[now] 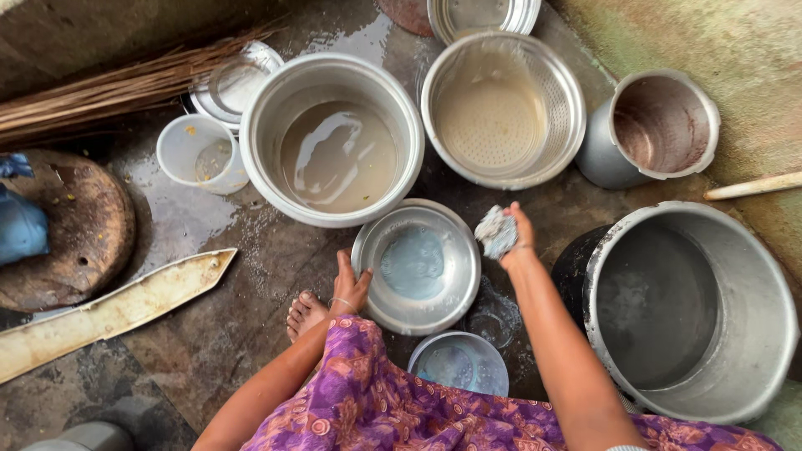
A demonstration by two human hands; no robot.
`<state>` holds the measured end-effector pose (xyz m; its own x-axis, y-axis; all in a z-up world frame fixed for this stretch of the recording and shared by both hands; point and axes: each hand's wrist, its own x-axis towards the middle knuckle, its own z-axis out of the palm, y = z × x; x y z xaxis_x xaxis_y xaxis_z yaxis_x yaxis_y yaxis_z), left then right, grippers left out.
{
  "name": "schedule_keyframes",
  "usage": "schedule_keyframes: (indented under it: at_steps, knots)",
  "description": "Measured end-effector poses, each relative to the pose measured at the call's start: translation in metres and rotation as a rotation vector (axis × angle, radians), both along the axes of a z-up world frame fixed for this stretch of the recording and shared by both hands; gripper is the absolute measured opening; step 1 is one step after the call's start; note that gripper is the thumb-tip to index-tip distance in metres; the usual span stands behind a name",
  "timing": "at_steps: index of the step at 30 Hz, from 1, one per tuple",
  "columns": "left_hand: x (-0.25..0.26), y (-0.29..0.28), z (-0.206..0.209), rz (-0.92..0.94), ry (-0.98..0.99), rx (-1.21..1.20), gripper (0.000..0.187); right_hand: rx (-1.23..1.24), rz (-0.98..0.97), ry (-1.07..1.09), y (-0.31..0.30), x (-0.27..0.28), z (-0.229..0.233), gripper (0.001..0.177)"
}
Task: The person washes metal kitchenware including pots, bowls, and a large sieve by hand using a scrubbing pad and water from a large tub.
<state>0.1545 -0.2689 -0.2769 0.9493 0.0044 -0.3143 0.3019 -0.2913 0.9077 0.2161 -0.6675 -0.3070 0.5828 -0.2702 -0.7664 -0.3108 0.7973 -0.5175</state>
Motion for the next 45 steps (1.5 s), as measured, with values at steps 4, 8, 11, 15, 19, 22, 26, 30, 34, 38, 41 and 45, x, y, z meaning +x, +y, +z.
schedule_keyframes:
  at_steps: [4, 8, 11, 15, 19, 22, 26, 30, 34, 38, 41, 45]
  knots:
    - [0.001, -0.005, -0.017, 0.018, 0.091, -0.036, 0.047, -0.007, 0.025, 0.045, 0.037, -0.033, 0.022, 0.032]
    - [0.000, -0.001, -0.026, -0.129, 0.084, 0.061, 0.041, -0.462, 0.144, -0.203, 0.075, -0.060, 0.034, 0.031]
    - [-0.001, -0.004, -0.018, -0.202, 0.274, 0.084, 0.031, -1.470, 0.587, -0.463, 0.114, -0.086, 0.054, 0.053]
    - [-0.015, -0.018, 0.010, -0.132, 0.391, -0.034, 0.032, -1.359, 1.444, 0.070, 0.152, -0.115, 0.072, 0.064]
    - [-0.009, -0.021, 0.028, -0.087, 0.465, -0.165, 0.035, -1.505, 1.418, -0.017, 0.181, -0.126, 0.042, 0.052]
    - [-0.010, -0.018, 0.037, -0.112, 0.478, -0.150, 0.038, -1.435, 1.361, -0.385, 0.197, -0.107, 0.009, 0.040]
    - [-0.014, -0.015, 0.038, -0.132, 0.496, -0.172, 0.041, -1.845, 1.159, -0.554, 0.174, -0.048, -0.009, 0.044]
    - [-0.010, -0.023, 0.040, -0.031, 0.455, -0.233, 0.040, -2.528, 1.133, -0.074, 0.152, -0.064, 0.001, 0.053]
    - [-0.017, -0.024, 0.041, 0.025, 0.419, -0.180, 0.040, -1.748, 1.968, 0.386, 0.181, -0.110, -0.005, 0.041]
    - [-0.023, -0.022, 0.035, -0.001, 0.465, -0.203, 0.040, -1.601, 1.661, -0.230, 0.201, -0.097, -0.005, 0.042]
    - [-0.022, -0.021, 0.036, -0.020, 0.517, -0.186, 0.043, -1.878, 1.381, -0.302, 0.183, -0.075, -0.016, 0.054]
    - [-0.022, -0.021, 0.038, 0.014, 0.440, -0.189, 0.041, -2.269, 1.606, 0.462, 0.183, -0.111, -0.050, 0.062]
